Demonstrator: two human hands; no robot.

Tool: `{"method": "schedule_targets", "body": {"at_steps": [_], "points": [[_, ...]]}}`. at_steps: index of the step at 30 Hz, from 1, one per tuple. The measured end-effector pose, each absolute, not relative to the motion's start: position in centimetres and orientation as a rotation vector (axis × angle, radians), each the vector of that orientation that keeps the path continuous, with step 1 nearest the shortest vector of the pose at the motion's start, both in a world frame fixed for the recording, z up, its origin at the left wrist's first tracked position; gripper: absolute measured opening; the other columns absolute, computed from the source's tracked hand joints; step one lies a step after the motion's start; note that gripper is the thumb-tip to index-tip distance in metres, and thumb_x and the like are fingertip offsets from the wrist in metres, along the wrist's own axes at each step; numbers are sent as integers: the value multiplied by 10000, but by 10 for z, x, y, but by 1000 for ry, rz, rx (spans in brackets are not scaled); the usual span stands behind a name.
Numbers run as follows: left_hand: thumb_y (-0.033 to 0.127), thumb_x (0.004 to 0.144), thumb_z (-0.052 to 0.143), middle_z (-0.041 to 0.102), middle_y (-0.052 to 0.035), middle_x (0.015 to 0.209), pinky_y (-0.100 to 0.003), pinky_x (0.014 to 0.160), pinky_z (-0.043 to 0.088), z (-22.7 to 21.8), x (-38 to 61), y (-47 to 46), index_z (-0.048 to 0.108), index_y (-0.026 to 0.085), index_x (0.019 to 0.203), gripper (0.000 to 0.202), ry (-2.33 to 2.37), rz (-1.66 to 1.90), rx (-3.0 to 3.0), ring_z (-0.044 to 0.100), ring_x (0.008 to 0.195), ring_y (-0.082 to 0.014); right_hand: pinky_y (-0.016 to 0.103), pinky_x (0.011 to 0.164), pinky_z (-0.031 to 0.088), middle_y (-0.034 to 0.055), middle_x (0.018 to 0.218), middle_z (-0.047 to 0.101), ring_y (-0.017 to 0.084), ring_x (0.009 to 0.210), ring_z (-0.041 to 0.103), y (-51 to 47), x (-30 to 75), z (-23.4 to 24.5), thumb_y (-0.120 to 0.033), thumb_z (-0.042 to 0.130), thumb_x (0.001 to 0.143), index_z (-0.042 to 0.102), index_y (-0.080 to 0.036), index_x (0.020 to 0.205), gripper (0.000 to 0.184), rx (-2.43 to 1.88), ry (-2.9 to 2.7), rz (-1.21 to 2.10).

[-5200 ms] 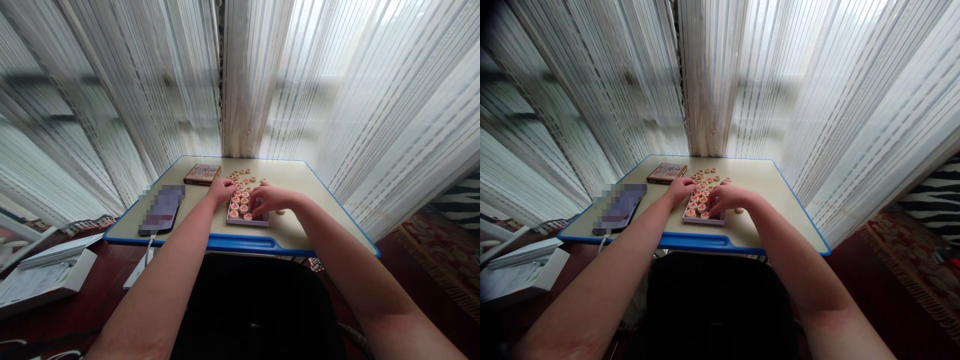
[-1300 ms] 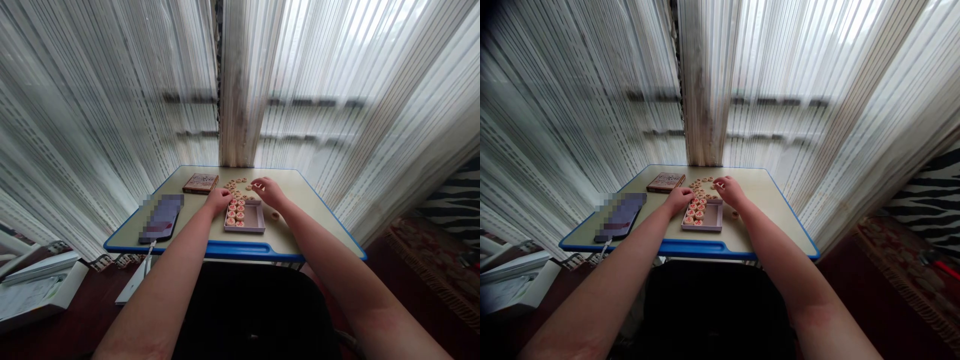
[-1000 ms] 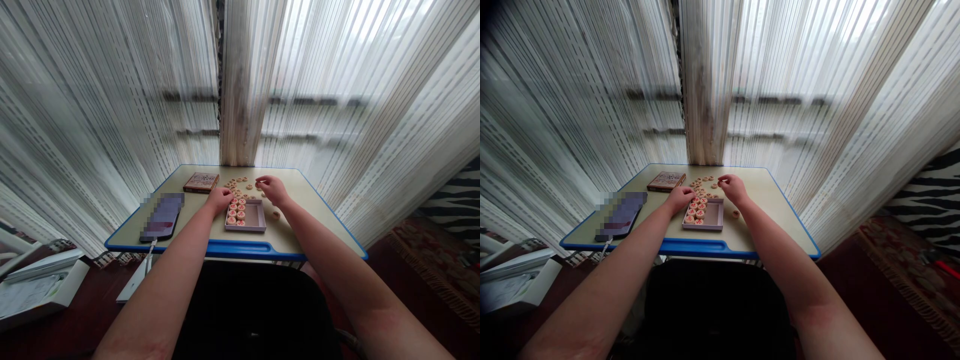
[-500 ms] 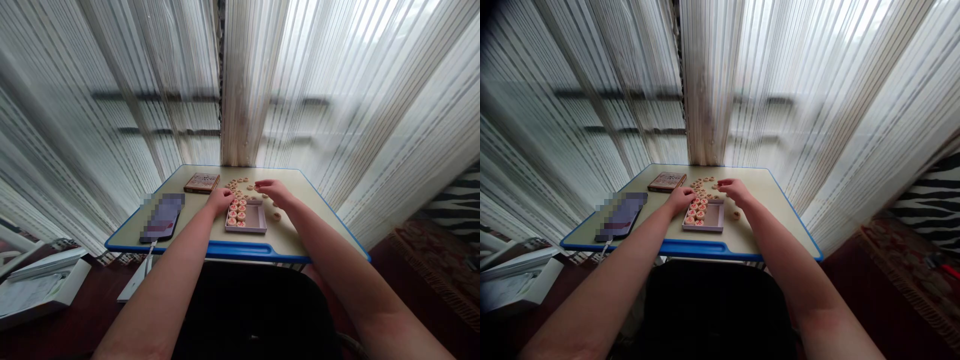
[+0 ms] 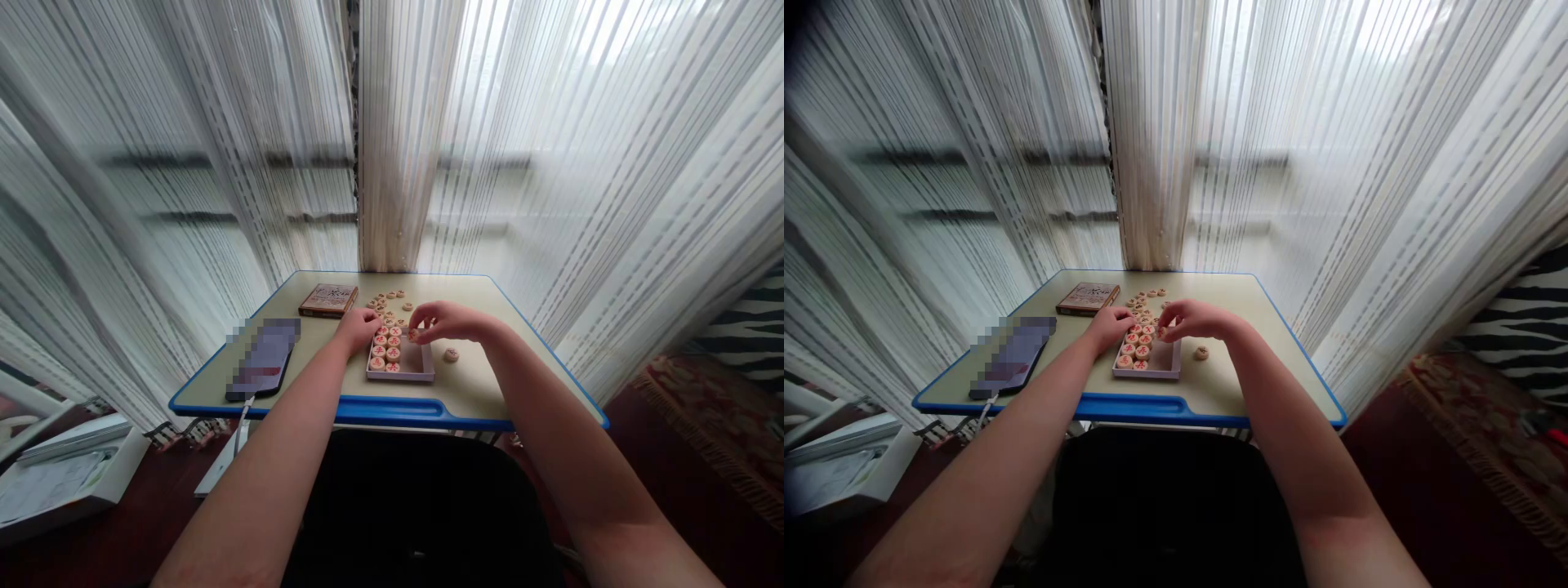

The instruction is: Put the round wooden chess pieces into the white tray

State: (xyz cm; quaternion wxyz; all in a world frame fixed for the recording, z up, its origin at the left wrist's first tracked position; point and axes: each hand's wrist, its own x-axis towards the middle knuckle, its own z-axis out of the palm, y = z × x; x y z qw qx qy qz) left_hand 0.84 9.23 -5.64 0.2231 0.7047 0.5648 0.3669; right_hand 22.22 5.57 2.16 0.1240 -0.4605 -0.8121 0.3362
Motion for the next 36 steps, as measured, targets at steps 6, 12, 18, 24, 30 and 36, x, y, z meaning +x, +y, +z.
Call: {"method": "schedule_targets", "body": {"at_steps": [6,12,18,24,30,36], "points": [[249,669,551,646,3,608,-309,713,486,-56,9,92,644,177,575,150,1538,1013,1930,580,682,-156,238,567,387,6,824,642,150,715,549,53,214,11,-317,741,571,666,-223,823,279,-1420,-2719,760],[233,655,553,644,-4,606,-317,723,486,-57,9,94,646,176,573,137,1522,1028,1904,583,689,-167,241,607,412,2,848,650,150,724,560,49,213,14,-279,732,582,672,-232,844,273,-1404,-2792,771],[234,655,551,630,2,583,-305,701,482,-58,8,94,644,172,579,135,1511,1033,1899,575,676,-162,283,735,431,36,909,651,218,906,553,49,214,18,-298,723,598,709,-251,903,310,-1489,-2777,646],[246,668,554,639,1,604,-306,697,476,-54,8,92,647,170,585,146,1533,1028,1868,570,684,-165,285,763,435,38,848,651,233,938,549,49,212,16,-312,730,597,723,-243,854,267,-1388,-2777,629],[264,687,534,605,13,559,-286,677,468,-55,8,94,644,164,584,181,1514,1037,1866,549,660,-151,235,662,441,23,858,610,156,772,560,36,203,20,-278,712,626,703,-219,873,255,-1121,-2753,761],[256,679,542,622,0,581,-288,672,463,-55,9,94,646,155,585,174,1498,1039,1863,549,654,-157,234,628,438,22,858,615,143,736,540,32,194,18,-233,697,641,692,-199,842,204,-1032,-2734,692]]}}
